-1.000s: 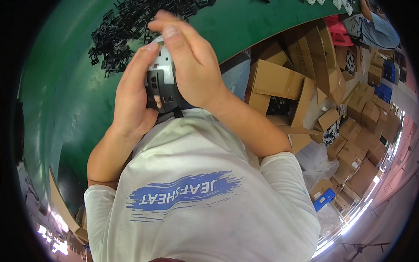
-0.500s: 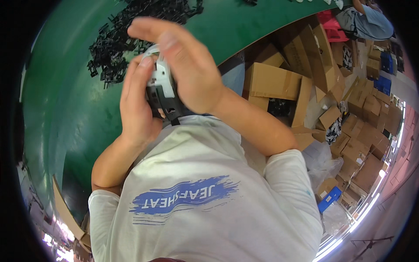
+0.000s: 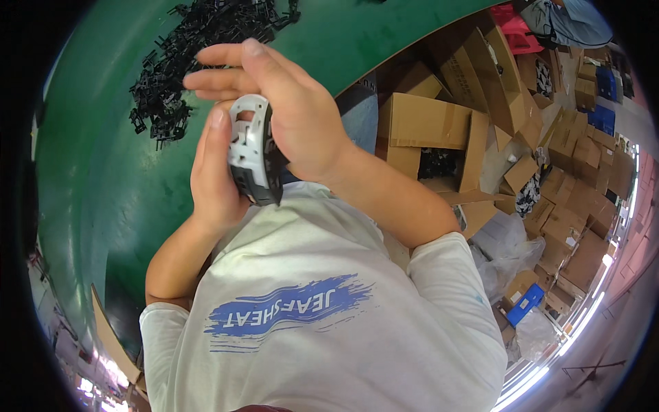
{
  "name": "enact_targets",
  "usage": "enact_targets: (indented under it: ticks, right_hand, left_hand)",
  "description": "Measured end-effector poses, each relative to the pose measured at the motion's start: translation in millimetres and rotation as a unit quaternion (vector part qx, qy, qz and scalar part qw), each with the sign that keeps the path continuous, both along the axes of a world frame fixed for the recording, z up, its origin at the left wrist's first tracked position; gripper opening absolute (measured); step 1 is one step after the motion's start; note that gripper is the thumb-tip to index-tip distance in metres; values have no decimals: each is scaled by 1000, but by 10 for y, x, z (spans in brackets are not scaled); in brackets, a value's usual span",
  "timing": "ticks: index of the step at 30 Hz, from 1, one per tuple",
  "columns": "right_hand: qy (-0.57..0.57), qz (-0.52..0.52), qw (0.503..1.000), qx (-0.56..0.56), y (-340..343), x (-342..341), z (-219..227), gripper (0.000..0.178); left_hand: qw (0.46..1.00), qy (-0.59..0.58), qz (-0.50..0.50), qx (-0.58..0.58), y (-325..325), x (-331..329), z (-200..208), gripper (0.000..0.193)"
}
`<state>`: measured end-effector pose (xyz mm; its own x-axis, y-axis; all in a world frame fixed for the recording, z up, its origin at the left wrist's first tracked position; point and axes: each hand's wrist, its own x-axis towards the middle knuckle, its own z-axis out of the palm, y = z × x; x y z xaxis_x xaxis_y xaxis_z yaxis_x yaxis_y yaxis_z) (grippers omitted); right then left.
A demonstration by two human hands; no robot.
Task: The person assembles computer mouse shells by inserting internal black clips into the frames by hand, then attaches side panels onto the mouse shells.
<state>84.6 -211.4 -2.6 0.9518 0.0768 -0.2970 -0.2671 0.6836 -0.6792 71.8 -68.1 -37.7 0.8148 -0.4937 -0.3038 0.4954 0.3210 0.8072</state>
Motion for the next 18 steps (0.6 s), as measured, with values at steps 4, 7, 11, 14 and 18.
enact_targets:
  ticks: [4,7,11,14,18]
  right_hand:
    - [-81,37,993,-76,-17,20,5,45]
    - [-123,35,988,-87,-9,7,-10,40]
    - [-142,36,978,-152,26,-54,0,34]
    - [-161,-2,968,-192,84,-99,-52,31]
    - [-173,50,954,-241,25,-63,-102,38]
  left_hand:
    - [953,238,26,-186,-41,107,138,50]
    - [916,304,-15,-263,24,131,239,48]
    - [904,362,31,-225,6,142,357,48]
    - [902,354,23,-246,45,120,236,48]
    - [895,341,4,-286,152,124,140,48]
